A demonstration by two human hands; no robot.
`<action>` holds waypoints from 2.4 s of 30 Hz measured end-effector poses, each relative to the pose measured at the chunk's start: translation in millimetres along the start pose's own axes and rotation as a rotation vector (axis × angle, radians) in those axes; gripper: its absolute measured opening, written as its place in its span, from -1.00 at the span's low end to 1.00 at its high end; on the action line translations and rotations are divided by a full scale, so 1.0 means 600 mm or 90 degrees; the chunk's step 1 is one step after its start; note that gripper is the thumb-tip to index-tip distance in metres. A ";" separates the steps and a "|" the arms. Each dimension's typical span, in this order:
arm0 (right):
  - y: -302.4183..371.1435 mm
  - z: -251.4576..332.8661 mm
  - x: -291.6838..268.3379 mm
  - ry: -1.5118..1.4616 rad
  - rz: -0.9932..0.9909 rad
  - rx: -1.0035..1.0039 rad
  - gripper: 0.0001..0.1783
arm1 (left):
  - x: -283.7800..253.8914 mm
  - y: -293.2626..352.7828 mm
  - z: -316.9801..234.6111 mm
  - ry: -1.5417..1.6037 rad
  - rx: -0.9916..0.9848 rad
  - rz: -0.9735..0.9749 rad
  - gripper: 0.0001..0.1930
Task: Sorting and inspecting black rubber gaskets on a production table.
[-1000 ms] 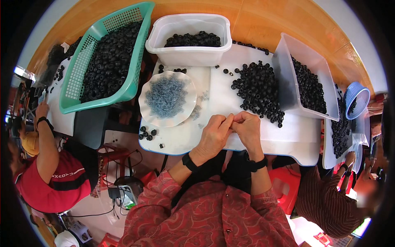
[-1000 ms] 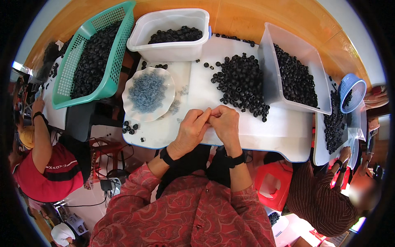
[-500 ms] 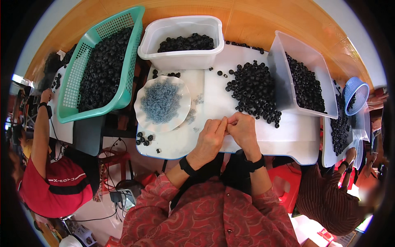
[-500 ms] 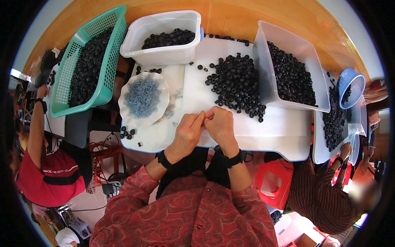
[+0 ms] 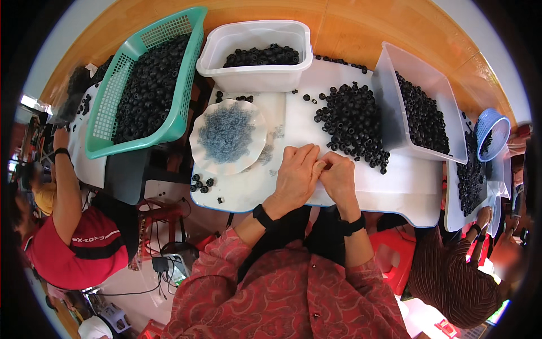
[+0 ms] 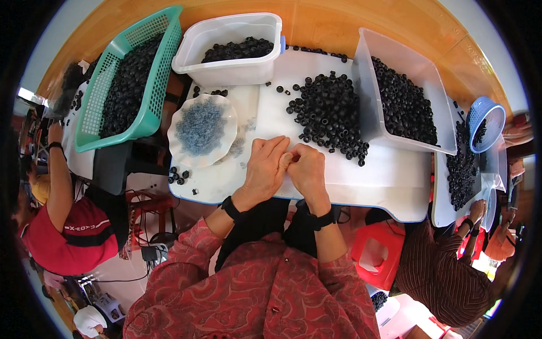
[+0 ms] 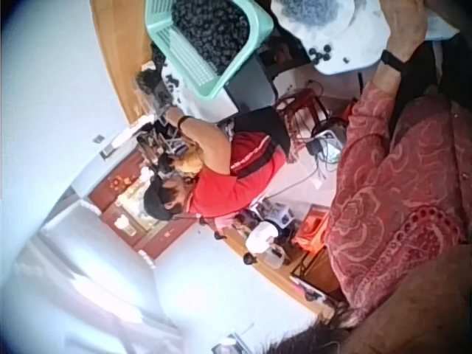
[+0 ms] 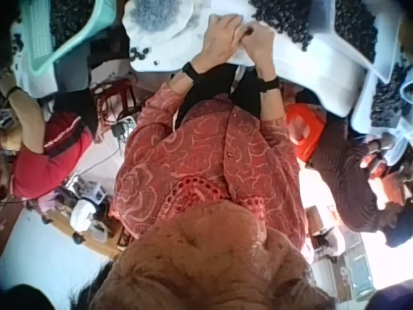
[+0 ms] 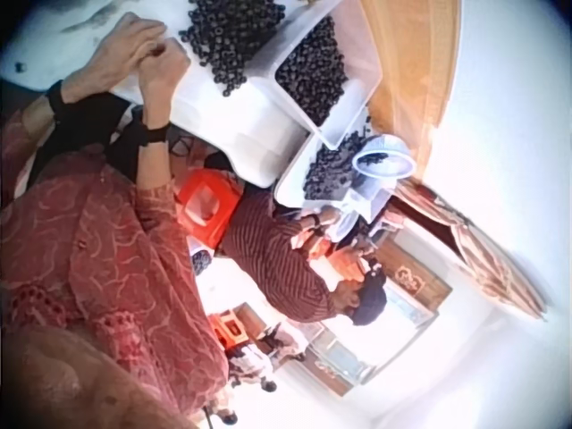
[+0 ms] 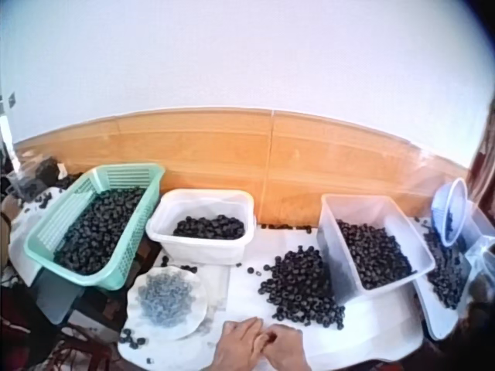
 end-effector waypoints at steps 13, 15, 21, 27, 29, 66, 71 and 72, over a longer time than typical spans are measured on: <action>0.000 -0.012 0.008 0.036 -0.046 -0.083 -0.91 | 0.017 0.010 0.007 -0.055 0.015 0.019 -0.79; 0.000 -0.019 0.010 0.011 -0.044 -0.074 -0.91 | 0.013 0.012 0.015 -0.046 0.011 0.015 -0.79; 0.006 -0.020 0.004 -0.089 -0.032 -0.062 -0.90 | -0.018 0.040 0.036 0.170 -0.122 -0.021 -0.71; 0.034 0.002 0.000 -0.003 -0.076 -0.145 -0.90 | -0.021 0.049 0.023 0.126 -0.069 -0.020 -0.64; 0.044 0.009 0.001 0.015 -0.091 -0.178 -0.90 | -0.017 0.053 0.026 0.140 -0.065 -0.031 -0.65; 0.068 -0.014 0.016 -0.455 0.045 0.056 -0.78 | -0.059 0.084 0.012 0.262 -0.180 -0.113 -0.67; 0.086 0.006 0.014 -0.571 0.092 0.090 -0.78 | -0.074 0.084 0.000 0.354 -0.208 -0.119 -0.75; 0.089 0.007 0.013 -0.576 0.103 0.084 -0.79 | -0.075 0.086 -0.001 0.354 -0.208 -0.118 -0.75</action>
Point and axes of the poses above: each hand's wrist, its own y-axis away from the middle knuckle, its own x-axis out of the palm, z = x × y, the point moved 4 cm from there along -y, towards the middle knuckle, and after that the axes turned 7 degrees about x, right-handed, at the moved point
